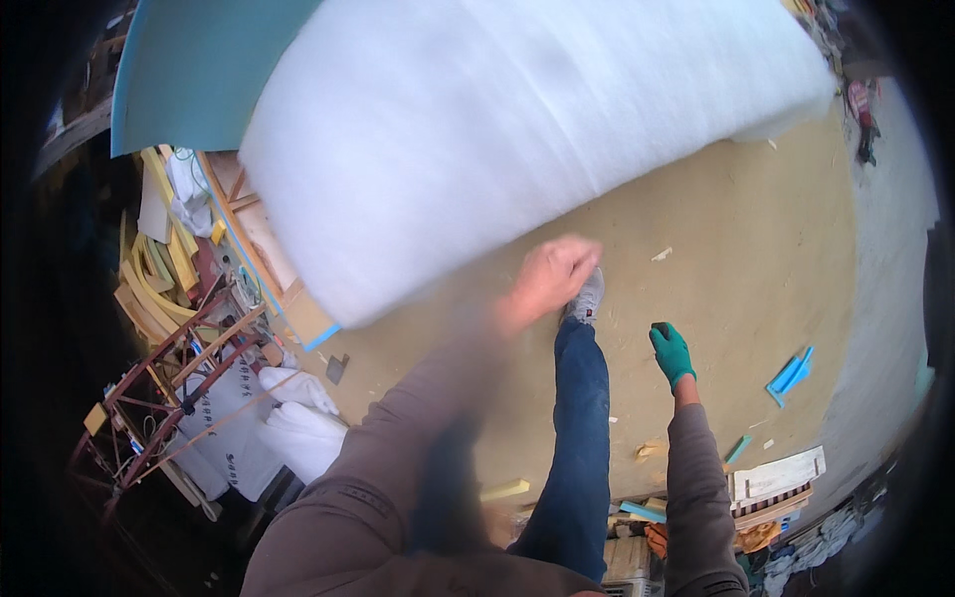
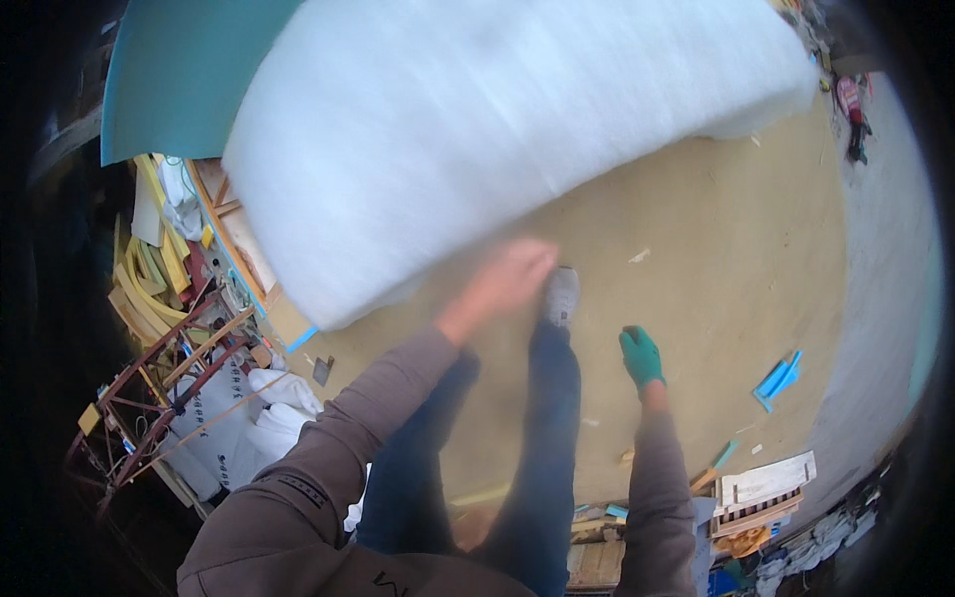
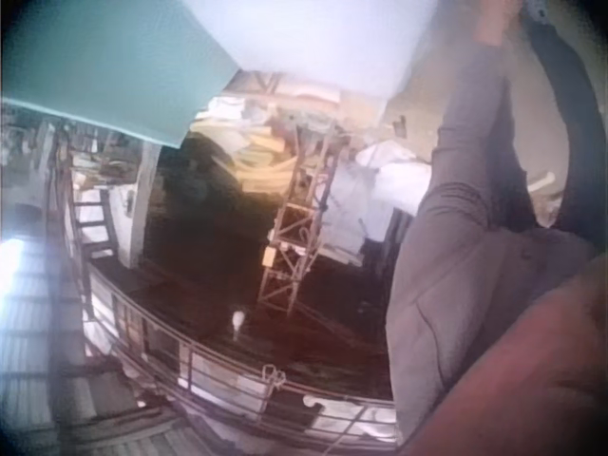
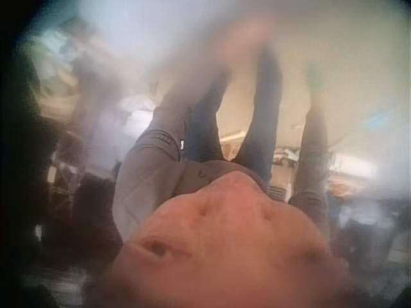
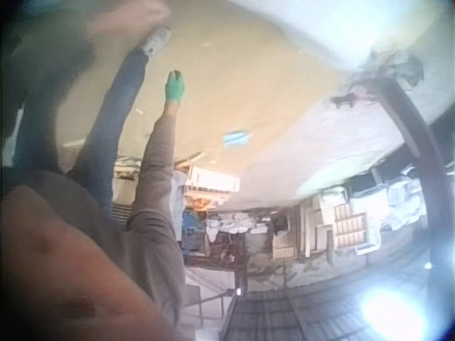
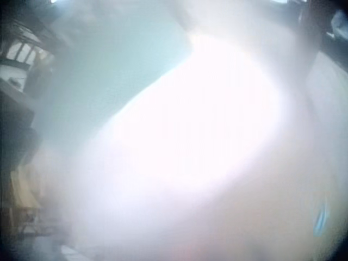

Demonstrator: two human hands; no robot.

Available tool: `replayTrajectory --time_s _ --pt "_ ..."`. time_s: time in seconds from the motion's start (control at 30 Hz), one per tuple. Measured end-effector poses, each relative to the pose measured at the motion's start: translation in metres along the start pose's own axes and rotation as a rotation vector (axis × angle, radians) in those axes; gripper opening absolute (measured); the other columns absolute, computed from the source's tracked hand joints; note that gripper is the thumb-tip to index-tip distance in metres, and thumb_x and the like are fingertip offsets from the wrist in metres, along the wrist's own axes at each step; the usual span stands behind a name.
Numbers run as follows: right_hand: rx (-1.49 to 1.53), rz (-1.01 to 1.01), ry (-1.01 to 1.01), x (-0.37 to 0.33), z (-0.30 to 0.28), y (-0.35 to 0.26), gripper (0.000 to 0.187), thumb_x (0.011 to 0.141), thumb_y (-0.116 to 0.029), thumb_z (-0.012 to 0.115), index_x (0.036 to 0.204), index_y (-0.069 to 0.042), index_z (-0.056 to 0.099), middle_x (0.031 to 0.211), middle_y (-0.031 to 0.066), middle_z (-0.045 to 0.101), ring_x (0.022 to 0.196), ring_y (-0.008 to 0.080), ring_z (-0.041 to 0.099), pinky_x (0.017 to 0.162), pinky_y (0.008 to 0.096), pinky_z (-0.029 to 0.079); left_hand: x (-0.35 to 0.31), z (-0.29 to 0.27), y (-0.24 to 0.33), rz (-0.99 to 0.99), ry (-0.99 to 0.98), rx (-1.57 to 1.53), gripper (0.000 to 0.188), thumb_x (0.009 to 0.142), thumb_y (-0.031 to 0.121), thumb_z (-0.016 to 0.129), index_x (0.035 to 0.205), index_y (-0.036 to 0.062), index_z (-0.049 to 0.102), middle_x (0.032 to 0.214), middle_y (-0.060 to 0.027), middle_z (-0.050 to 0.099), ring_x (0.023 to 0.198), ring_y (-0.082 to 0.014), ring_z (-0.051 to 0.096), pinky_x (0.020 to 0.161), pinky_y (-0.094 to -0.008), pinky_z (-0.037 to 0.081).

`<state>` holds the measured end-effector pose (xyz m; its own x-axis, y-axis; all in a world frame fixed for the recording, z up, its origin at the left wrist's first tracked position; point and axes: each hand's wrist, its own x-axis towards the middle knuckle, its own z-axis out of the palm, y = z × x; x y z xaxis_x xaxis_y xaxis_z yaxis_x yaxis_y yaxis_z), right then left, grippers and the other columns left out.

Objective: The person repeatedly picks up, lifts, and places large white foam sheets and smaller foam pieces in a cluttered workshop. They handle the foam by hand, moving it between the floor and a blue foam block, and occasionally kneel to adjust the material.

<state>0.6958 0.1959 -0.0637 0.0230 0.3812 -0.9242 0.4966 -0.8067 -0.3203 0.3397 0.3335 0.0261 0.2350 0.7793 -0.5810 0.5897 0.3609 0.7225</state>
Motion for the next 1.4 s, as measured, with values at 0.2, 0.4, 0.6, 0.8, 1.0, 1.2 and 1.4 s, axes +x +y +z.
replayTrajectory --time_s 0.2,0.4,0.6,0.8,1.0,1.2,1.4 --pt "-0.282 -0.801 0.521 -0.007 0.021 -0.189 0.049 0.108 -0.023 0.065 0.151 0.0 0.058 0.15 0.0229 0.064 0.141 0.0383 0.059 0.117 0.0479 0.045 0.127 -0.109 0.027 0.2 0.864 0.571 0.062 0.107 0.041 0.06 0.163 0.015 0.05 0.176 -0.0144 0.033 0.162 -0.0417 0.025 0.127 -0.07 0.02" --pt "-0.6 -1.339 0.883 0.051 0.053 -0.404 0.063 0.105 -0.026 0.067 0.163 -0.006 0.048 0.168 0.0206 0.046 0.154 0.04 0.043 0.128 0.0565 0.027 0.151 -0.123 -0.013 0.252 0.768 0.612 0.069 0.108 0.054 0.054 0.166 0.0182 0.048 0.18 -0.0113 0.027 0.167 -0.0373 0.017 0.131 -0.0683 0.012" --pt "-0.904 -1.247 0.969 0.123 0.082 -0.495 0.062 0.109 -0.04 0.059 0.165 -0.014 0.047 0.17 0.0138 0.046 0.157 0.0356 0.04 0.13 0.0558 0.023 0.074 -0.211 -0.107 0.044 0.876 0.653 0.072 0.102 0.047 0.067 0.163 0.014 0.05 0.176 -0.013 0.035 0.165 -0.0375 0.024 0.131 -0.065 0.017" --pt "-1.007 -1.237 0.972 0.149 0.072 -0.482 0.064 0.109 -0.036 0.059 0.167 -0.014 0.044 0.172 0.0133 0.042 0.16 0.0339 0.036 0.131 0.0567 0.02 -0.117 -0.273 -0.366 -0.536 1.262 0.671 0.067 0.111 0.043 0.052 0.167 0.0072 0.043 0.176 -0.0181 0.036 0.165 -0.0377 0.026 0.131 -0.0621 0.018" --pt "-1.064 -1.024 0.858 0.144 0.074 -0.483 0.066 0.107 -0.027 0.058 0.166 -0.003 0.039 0.17 0.0205 0.042 0.16 0.0387 0.033 0.133 0.0583 0.016 -0.227 -0.331 -0.443 -1.303 0.482 0.932 0.052 0.113 0.037 0.048 0.153 0.0063 0.058 0.155 -0.0215 0.059 0.149 -0.0442 0.048 0.123 -0.0596 0.037" --pt "-1.044 -1.1 0.836 0.124 0.095 -0.486 0.071 0.103 -0.031 0.063 0.164 -0.003 0.041 0.169 0.0238 0.04 0.158 0.0453 0.033 0.131 0.0637 0.018 -0.025 -0.302 -0.203 -0.184 1.174 0.401 0.066 0.107 0.028 0.065 0.166 0.0099 0.043 0.176 -0.0143 0.036 0.164 -0.039 0.029 0.13 -0.0631 0.019" --pt "-0.923 -1.079 0.625 0.109 0.087 -0.494 0.069 0.104 -0.037 0.063 0.161 -0.002 0.046 0.166 0.0278 0.043 0.157 0.0487 0.034 0.128 0.0701 0.017 0.104 -0.237 -0.086 -0.186 0.859 0.586 0.067 0.112 0.039 0.053 0.171 0.0142 0.035 0.181 -0.0065 0.027 0.168 -0.0341 0.018 0.133 -0.062 0.008"
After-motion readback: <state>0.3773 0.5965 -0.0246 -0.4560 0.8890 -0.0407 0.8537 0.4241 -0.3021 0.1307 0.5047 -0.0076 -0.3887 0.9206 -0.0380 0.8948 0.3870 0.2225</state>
